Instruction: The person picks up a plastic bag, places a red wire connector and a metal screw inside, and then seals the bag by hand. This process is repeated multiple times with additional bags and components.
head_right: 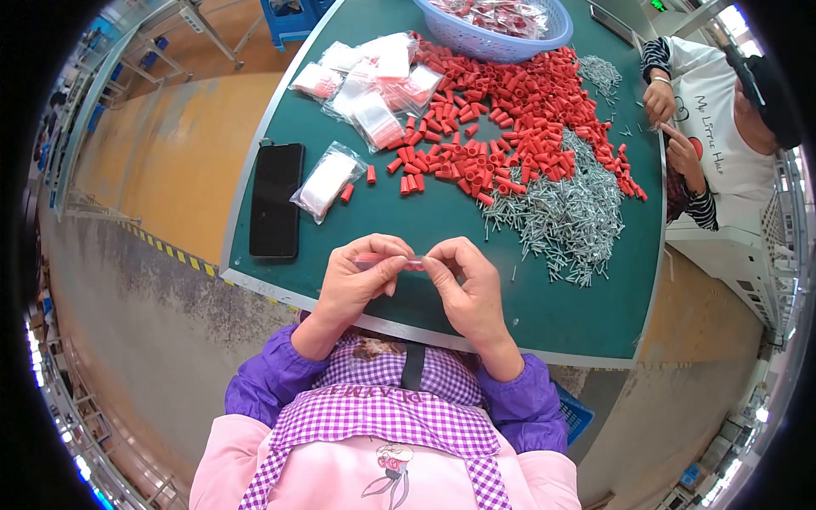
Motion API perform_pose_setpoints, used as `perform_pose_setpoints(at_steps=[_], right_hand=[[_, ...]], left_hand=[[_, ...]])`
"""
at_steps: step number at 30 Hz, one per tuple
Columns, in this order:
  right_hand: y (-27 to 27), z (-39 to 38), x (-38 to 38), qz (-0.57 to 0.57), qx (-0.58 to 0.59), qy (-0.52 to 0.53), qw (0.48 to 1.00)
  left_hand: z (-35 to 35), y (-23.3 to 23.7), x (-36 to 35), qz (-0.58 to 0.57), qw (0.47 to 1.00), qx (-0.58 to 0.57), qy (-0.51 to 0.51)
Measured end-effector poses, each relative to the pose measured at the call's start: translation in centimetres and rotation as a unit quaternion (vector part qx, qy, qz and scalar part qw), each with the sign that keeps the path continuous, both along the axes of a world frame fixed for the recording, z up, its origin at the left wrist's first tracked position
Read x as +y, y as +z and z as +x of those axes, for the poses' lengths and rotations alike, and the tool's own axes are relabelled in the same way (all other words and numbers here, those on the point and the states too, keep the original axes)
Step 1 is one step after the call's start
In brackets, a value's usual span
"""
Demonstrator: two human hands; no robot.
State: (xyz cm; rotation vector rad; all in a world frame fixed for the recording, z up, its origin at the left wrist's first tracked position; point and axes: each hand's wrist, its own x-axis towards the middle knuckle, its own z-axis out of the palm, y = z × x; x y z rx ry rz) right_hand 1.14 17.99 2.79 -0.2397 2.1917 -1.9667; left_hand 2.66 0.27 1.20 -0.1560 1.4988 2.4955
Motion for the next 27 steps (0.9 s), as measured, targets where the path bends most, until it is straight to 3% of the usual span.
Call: perform_pose_setpoints(at_steps=[3, 13, 27], right_hand=[[0.2, -0.2, 0.0, 0.003, -0.004, 0.0, 1.0], [-0.3, -0.4, -0.1, -0.087, 0.0, 0.01, 0.996], [0.8, -1.1, -0.4, -0.029, -0.01, 0.016, 0.999]], left_hand=[[0.0, 0.5, 0.0, -0.026, 0.998, -0.052, -0.003], [-0.3, -0.7, 0.7, -0.007, 1.0, 0.007, 0.007], [-0.8, -0.7, 0.7, 0.011, 0.999, -0.015, -0.027]])
